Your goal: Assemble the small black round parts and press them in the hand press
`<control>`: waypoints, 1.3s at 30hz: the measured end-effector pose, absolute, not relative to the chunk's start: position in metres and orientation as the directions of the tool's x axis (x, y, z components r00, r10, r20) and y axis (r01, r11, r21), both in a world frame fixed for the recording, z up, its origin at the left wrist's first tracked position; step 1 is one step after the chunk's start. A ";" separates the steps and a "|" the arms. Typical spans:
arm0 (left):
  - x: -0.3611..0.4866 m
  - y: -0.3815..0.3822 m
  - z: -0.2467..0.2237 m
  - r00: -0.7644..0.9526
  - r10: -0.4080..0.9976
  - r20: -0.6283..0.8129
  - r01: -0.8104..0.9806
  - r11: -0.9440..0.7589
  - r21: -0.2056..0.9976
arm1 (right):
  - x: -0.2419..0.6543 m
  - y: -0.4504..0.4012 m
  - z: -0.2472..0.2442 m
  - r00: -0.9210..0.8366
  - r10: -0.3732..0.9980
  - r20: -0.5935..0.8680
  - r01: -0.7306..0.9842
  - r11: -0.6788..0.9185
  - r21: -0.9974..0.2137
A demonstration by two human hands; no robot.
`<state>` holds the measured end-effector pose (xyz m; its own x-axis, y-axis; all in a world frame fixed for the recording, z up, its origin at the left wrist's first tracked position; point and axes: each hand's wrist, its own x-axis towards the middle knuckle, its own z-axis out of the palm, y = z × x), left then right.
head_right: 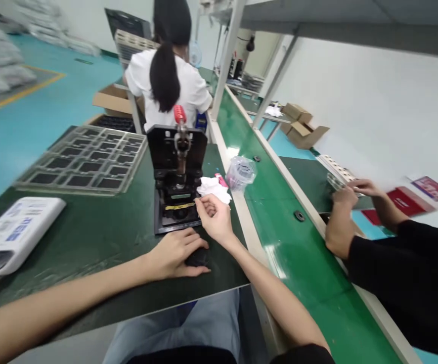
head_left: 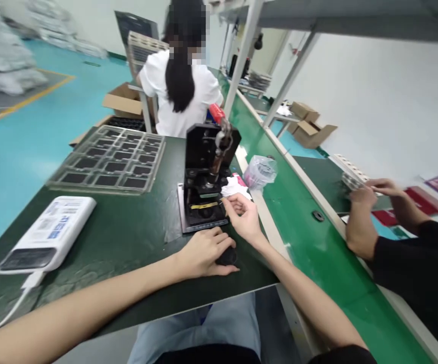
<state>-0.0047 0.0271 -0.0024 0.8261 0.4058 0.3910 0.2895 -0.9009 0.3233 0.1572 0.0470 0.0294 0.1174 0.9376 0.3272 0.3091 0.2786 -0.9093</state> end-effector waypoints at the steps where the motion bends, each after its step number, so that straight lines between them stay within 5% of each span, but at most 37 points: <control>1: -0.004 0.027 -0.004 0.825 0.412 0.387 0.299 -0.899 0.320 | 0.154 0.052 0.026 0.107 0.940 0.325 0.298 0.281 -0.912; 21: -0.003 0.024 -0.008 0.822 0.417 0.388 0.292 -0.893 0.342 | 0.139 0.064 0.004 0.040 0.947 0.317 0.324 0.288 -0.901; 33: -0.006 0.023 -0.004 0.816 0.411 0.407 0.282 -0.897 0.341 | 0.132 0.065 0.008 -0.010 0.885 0.465 0.435 0.422 -0.796; 39: -0.009 0.026 -0.003 0.804 0.406 0.434 0.268 -0.900 0.345 | 0.127 0.070 0.005 0.025 0.921 0.389 0.436 0.340 -0.833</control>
<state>-0.0092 0.0260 -0.0034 0.8044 0.4060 0.4338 0.2678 -0.8995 0.3452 0.1270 0.0699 0.0046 0.0249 0.9210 0.3887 0.4365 0.3398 -0.8331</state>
